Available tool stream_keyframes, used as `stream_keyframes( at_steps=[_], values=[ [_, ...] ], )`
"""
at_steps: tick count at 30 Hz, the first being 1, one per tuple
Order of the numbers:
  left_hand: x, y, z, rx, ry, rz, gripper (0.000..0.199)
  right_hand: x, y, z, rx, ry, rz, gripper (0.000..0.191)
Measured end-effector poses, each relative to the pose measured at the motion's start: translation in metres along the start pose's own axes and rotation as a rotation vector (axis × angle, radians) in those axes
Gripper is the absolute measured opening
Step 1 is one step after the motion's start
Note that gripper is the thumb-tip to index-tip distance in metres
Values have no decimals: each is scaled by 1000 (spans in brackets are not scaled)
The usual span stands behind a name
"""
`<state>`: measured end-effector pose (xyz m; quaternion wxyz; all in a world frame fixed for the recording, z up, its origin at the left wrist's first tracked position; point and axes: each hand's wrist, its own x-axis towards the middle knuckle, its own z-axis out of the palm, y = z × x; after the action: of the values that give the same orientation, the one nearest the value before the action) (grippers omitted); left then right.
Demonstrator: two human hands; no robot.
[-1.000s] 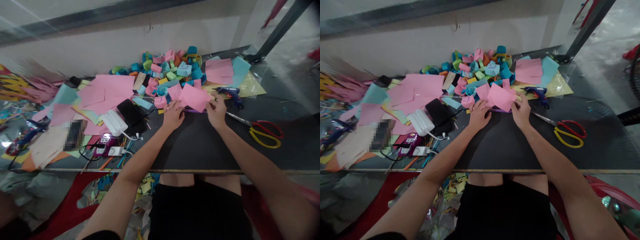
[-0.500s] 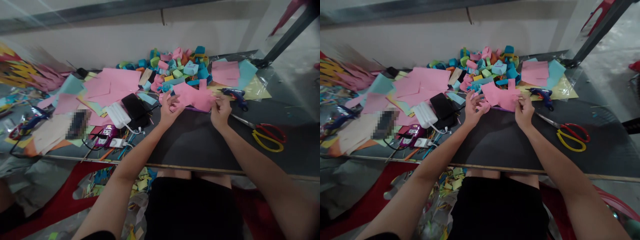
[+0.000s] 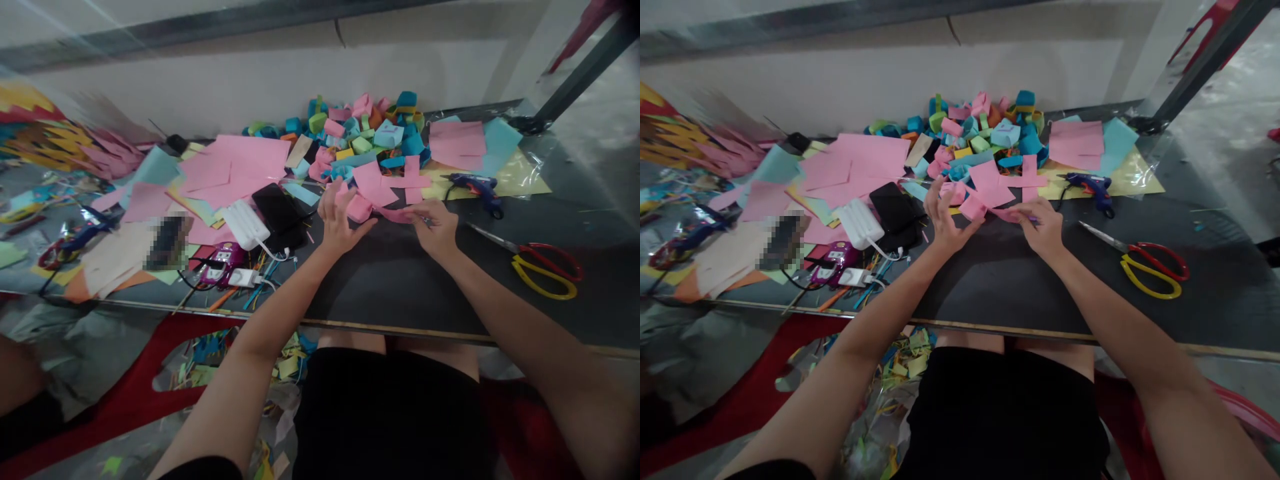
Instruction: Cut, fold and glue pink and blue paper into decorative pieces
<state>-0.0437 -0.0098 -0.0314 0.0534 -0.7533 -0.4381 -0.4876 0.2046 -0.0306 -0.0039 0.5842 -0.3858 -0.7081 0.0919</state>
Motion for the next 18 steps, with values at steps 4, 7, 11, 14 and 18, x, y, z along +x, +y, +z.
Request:
stream_keyframes(
  at_steps=[4, 7, 11, 14, 18],
  values=[
    [-1, 11, 0, 54, -223, 213, 37, -2, -11, -4, -122, -176, -234, 17],
    [4, 15, -3, 35, -221, 348, 32, -4, -18, -2, -143, -245, -297, 17],
    [10, 18, -5, 10, -63, 425, 36, -5, -18, 0, -208, -211, -278, 26],
    [8, 21, -5, -34, -9, 460, 35, -4, -4, -4, -267, -214, -231, 30],
    [3, 24, -4, -43, -42, 370, 36, 5, 22, -11, -275, -374, -288, 32]
  ],
)
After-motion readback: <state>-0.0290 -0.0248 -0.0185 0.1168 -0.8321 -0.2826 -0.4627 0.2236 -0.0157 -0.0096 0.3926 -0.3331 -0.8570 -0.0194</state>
